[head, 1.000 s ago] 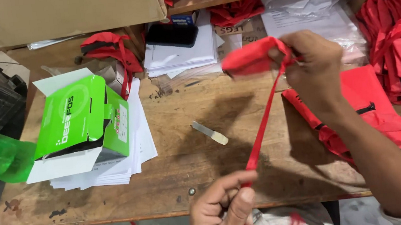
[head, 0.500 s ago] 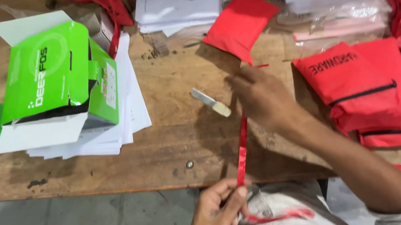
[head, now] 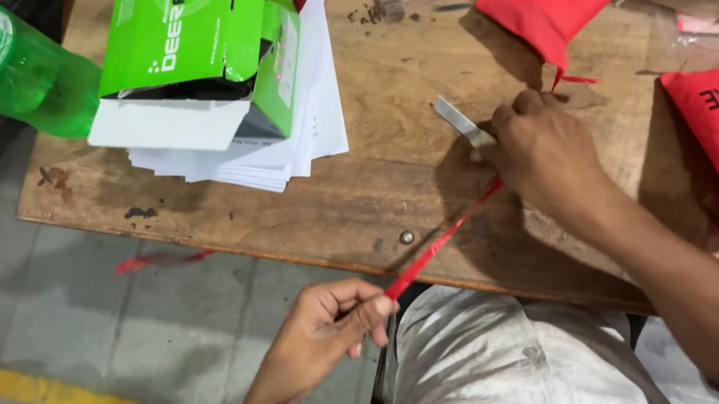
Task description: Tying red ribbons onto red bags labeled hardware and handling materials at a workbench.
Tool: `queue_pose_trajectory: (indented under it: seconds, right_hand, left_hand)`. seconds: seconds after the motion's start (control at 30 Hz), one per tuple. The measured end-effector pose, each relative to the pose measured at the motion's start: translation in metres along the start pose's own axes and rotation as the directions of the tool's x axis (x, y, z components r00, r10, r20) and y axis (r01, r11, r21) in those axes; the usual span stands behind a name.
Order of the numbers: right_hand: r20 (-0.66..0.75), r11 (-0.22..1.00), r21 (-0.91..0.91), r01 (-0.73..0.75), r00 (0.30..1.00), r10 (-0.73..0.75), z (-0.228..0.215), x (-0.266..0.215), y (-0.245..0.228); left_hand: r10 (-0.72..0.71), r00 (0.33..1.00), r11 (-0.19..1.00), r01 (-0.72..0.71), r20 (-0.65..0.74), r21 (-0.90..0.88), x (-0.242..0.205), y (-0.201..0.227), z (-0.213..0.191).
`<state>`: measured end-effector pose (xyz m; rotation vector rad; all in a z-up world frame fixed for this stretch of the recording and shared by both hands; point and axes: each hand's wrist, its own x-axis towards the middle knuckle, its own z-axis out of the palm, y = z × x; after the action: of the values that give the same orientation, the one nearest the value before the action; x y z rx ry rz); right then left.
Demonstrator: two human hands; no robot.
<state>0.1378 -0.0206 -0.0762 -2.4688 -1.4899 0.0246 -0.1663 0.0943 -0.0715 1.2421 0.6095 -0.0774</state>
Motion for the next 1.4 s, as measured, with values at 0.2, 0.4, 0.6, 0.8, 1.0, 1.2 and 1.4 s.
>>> queue_pose_trajectory:
  seconds: [0.2,0.4,0.6,0.8,1.0,1.2,1.4]
  right_hand:
    - [-0.102,1.0,-0.005,0.009,0.995,-0.01,0.024,-0.006,0.008]
    - [-0.4,0.988,0.152,0.01,0.915,0.052,-0.014,-0.019,-0.018]
    - [-0.353,0.79,0.587,-0.177,0.823,0.446,-0.067,-0.104,0.003]
    - [-0.1,0.919,0.314,-0.238,0.954,0.281,-0.062,-0.211,0.021]
    - [-0.062,0.931,0.335,0.148,0.989,-0.135,-0.069,-0.217,-0.017]
    - [-0.189,0.963,0.181,0.2,0.968,-0.166,-0.04,-0.273,0.003]
    - [0.291,0.985,0.069,-0.156,0.948,0.13,-0.026,-0.317,0.033]
  left_hand:
    - [-0.047,0.969,0.995,0.024,0.243,0.099,0.005,-0.012,0.016]
    - [-0.178,0.912,0.983,0.149,0.369,0.104,0.015,-0.026,0.033]
    - [-0.023,0.888,0.993,-0.034,0.459,0.116,0.005,-0.012,0.034]
    - [0.285,0.819,0.937,-0.348,0.498,0.037,-0.009,-0.006,0.046]
    - [0.517,0.708,0.797,-0.603,0.482,0.031,-0.011,-0.024,0.072]
    - [0.485,0.728,0.794,-0.599,0.485,0.106,-0.012,-0.014,0.08]
    - [0.458,0.797,0.876,-0.479,0.394,-0.049,0.005,-0.007,0.105]
